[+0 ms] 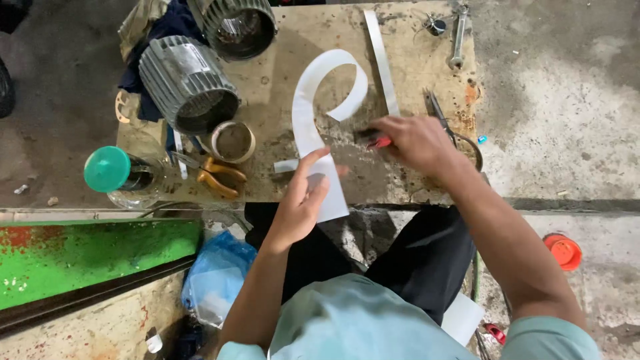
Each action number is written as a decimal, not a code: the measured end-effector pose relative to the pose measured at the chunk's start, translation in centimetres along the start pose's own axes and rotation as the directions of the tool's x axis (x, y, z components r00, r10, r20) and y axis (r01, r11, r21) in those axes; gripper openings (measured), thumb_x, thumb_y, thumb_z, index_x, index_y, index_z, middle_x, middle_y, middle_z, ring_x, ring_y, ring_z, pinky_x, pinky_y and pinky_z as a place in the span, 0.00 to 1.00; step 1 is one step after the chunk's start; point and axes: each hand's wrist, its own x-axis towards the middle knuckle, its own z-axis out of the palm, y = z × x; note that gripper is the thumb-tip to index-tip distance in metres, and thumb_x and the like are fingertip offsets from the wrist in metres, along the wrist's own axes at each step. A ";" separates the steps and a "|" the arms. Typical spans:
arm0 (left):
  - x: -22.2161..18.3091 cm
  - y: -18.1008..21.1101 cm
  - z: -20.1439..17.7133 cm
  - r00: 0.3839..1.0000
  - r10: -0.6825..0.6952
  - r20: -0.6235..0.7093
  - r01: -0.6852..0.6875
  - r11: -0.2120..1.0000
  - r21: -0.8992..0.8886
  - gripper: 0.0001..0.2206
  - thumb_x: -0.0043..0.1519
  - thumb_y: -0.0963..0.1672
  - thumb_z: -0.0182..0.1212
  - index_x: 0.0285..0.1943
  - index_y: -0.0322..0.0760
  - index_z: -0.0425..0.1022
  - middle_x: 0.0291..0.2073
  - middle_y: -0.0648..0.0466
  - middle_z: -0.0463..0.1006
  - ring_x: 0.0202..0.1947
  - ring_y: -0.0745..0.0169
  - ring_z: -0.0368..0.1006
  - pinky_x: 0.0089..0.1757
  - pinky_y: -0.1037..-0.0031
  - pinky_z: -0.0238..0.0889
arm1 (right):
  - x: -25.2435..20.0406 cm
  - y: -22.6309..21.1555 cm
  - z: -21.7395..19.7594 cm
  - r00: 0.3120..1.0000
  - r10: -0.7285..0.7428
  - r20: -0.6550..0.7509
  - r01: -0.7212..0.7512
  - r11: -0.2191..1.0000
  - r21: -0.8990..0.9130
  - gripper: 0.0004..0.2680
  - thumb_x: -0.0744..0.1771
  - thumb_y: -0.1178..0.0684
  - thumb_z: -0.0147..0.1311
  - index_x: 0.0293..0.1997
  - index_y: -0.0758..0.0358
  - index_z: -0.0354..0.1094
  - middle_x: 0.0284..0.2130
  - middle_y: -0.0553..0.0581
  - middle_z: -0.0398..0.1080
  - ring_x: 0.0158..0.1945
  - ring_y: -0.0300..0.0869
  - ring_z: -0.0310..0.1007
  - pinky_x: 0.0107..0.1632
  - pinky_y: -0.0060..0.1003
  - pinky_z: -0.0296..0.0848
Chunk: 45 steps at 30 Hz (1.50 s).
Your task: Cutting a white plastic insulation strip to size using a utility knife and a square ruler on a repair bench.
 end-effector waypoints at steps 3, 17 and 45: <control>1.1 2.5 2.3 0.998 -0.062 0.012 0.061 0.994 0.088 0.30 0.66 0.43 0.52 0.79 0.34 0.51 0.70 0.24 0.58 0.61 0.24 0.67 0.55 0.35 0.65 | -0.8 -0.6 -4.6 0.985 0.150 0.081 -0.149 0.989 -0.017 0.12 0.69 0.52 0.57 0.61 0.53 0.70 0.49 0.51 0.77 0.39 0.49 0.82 0.37 0.38 0.79; 3.6 -0.8 8.2 0.972 0.219 0.085 -0.230 0.962 0.145 0.45 0.63 0.42 0.67 0.83 0.30 0.36 0.70 0.30 0.63 0.45 0.33 0.78 0.43 0.49 0.78 | -1.8 7.0 -4.1 0.985 0.095 -0.146 -0.119 0.980 -0.163 0.13 0.68 0.60 0.56 0.58 0.49 0.78 0.49 0.55 0.81 0.33 0.46 0.81 0.31 0.31 0.72; 13.9 0.3 -4.1 0.778 0.407 -0.478 -0.627 0.538 -0.563 0.20 0.73 0.32 0.51 0.71 0.40 0.70 0.67 0.50 0.75 0.61 0.47 0.75 0.63 0.61 0.73 | -18.8 1.6 -13.5 0.921 0.378 -0.094 -0.280 0.810 0.516 0.10 0.69 0.62 0.49 0.55 0.63 0.69 0.50 0.60 0.74 0.51 0.50 0.73 0.54 0.45 0.72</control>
